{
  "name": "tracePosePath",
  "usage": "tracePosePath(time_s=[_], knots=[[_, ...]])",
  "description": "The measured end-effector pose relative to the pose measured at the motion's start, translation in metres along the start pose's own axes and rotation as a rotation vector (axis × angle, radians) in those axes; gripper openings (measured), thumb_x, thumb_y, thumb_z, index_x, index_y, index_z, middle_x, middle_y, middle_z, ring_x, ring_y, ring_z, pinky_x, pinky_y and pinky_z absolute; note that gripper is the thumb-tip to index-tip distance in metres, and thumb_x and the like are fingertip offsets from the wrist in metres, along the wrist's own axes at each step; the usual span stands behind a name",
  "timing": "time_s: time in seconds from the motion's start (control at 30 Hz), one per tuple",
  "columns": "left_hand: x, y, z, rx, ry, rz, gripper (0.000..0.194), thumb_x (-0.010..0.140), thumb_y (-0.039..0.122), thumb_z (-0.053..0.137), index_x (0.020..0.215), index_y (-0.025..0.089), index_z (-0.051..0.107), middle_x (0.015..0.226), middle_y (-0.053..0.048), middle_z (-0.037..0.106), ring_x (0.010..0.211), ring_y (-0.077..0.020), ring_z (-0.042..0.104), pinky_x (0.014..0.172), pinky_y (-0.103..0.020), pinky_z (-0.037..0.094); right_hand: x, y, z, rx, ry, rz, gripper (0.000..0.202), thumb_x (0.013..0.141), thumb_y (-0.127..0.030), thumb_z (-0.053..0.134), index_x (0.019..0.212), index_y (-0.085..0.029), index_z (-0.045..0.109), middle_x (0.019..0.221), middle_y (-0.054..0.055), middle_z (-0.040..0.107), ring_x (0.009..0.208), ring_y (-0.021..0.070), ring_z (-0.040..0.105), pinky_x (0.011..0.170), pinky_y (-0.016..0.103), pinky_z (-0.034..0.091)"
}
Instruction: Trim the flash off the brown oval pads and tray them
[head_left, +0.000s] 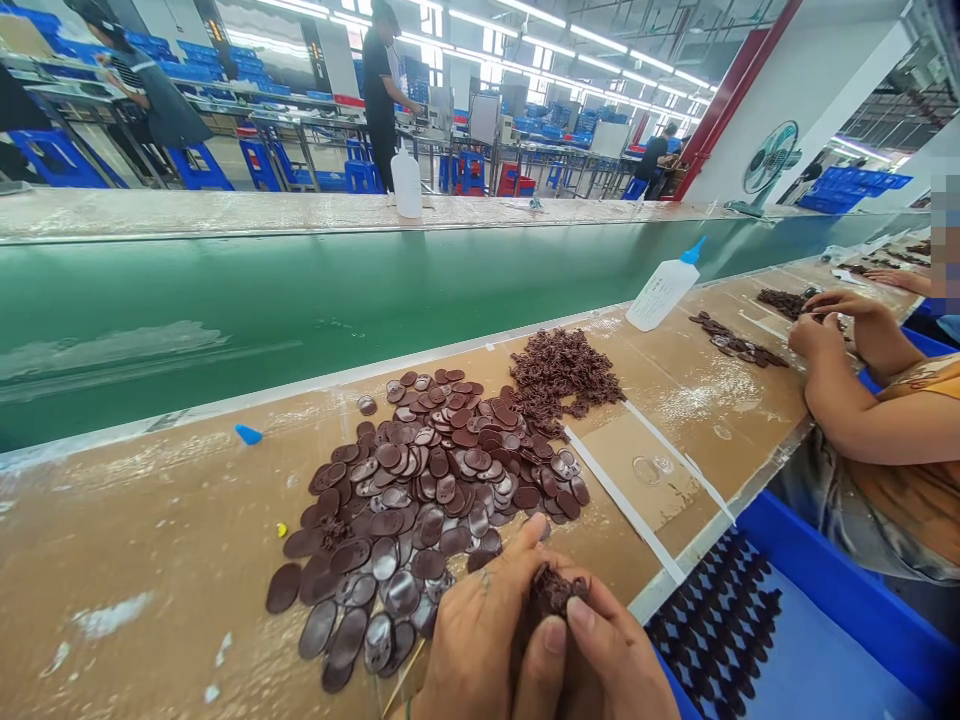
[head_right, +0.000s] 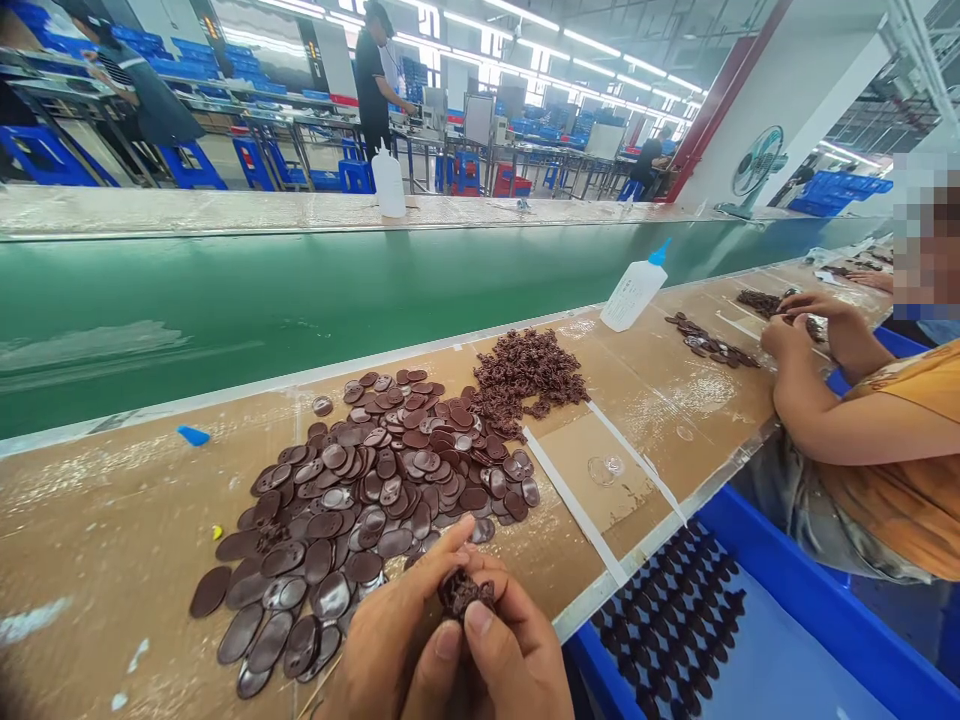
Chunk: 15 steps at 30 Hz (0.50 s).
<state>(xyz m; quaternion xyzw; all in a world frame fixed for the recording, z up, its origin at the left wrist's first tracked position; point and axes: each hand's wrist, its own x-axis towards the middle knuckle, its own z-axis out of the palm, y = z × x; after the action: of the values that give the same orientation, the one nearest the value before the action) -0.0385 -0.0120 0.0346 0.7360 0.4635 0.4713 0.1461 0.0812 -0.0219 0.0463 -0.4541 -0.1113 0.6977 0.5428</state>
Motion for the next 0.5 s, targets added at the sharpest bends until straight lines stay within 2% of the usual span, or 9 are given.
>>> tracePosePath(time_s=[0.2, 0.3, 0.37, 0.4, 0.43, 0.5], knots=[[-0.007, -0.006, 0.005, 0.021, 0.021, -0.066, 0.038, 0.103, 0.045, 0.036, 0.131, 0.022, 0.048, 0.137, -0.012, 0.063, 0.120, -0.0182, 0.065, 0.102, -0.028, 0.052, 0.005, -0.001, 0.000, 0.020, -0.034, 0.011, 0.031, 0.059, -0.041, 0.092, 0.078, -0.021, 0.077, 0.110, 0.010, 0.074, 0.108, 0.0301, 0.065, 0.098, 0.038, 0.049], [-0.015, -0.021, 0.012, -0.023, 0.004, -0.101, 0.048, 0.102, 0.054, 0.030, 0.134, 0.024, 0.049, 0.138, -0.013, 0.063, 0.120, -0.0231, 0.065, 0.095, -0.032, 0.058, 0.008, 0.002, -0.005, 0.019, -0.077, -0.043, 0.033, 0.061, -0.041, 0.092, 0.083, -0.019, 0.077, 0.097, 0.010, 0.077, 0.089, 0.0261, 0.070, 0.082, 0.036, 0.055], [-0.017, -0.036, 0.022, -0.045, -0.027, -0.139, 0.048, 0.100, 0.057, 0.033, 0.135, 0.030, 0.052, 0.130, -0.010, 0.068, 0.109, -0.0237, 0.072, 0.082, -0.029, 0.064, 0.012, 0.001, -0.014, 0.041, -0.070, -0.084, 0.035, 0.060, -0.039, 0.093, 0.083, -0.018, 0.078, 0.085, 0.008, 0.077, 0.074, 0.0215, 0.069, 0.069, 0.031, 0.055], [-0.017, -0.045, 0.028, -0.044, -0.022, -0.138, 0.045, 0.097, 0.055, 0.044, 0.136, 0.034, 0.051, 0.120, -0.008, 0.073, 0.103, -0.0254, 0.074, 0.079, -0.031, 0.065, 0.015, -0.002, -0.021, 0.049, -0.052, -0.105, 0.035, 0.058, -0.038, 0.094, 0.082, -0.017, 0.077, 0.079, 0.006, 0.076, 0.067, 0.0190, 0.068, 0.062, 0.028, 0.053], [-0.015, -0.053, 0.035, -0.070, -0.029, -0.127, 0.054, 0.092, 0.054, 0.057, 0.141, 0.035, 0.047, 0.111, -0.008, 0.076, 0.096, -0.0285, 0.076, 0.073, -0.034, 0.067, 0.017, -0.007, -0.032, 0.048, -0.020, -0.131, 0.036, 0.057, -0.038, 0.094, 0.080, -0.016, 0.077, 0.074, 0.005, 0.075, 0.060, 0.0166, 0.065, 0.056, 0.026, 0.051], [-0.011, -0.068, 0.048, -0.107, -0.047, -0.096, 0.085, 0.081, 0.046, 0.076, 0.152, 0.035, 0.031, 0.096, -0.009, 0.079, 0.077, -0.0319, 0.078, 0.054, -0.035, 0.067, 0.017, -0.024, -0.061, -0.003, 0.108, -0.215, 0.038, 0.057, -0.040, 0.094, 0.079, -0.015, 0.076, 0.065, 0.003, 0.071, 0.051, 0.0139, 0.060, 0.049, 0.024, 0.047]])
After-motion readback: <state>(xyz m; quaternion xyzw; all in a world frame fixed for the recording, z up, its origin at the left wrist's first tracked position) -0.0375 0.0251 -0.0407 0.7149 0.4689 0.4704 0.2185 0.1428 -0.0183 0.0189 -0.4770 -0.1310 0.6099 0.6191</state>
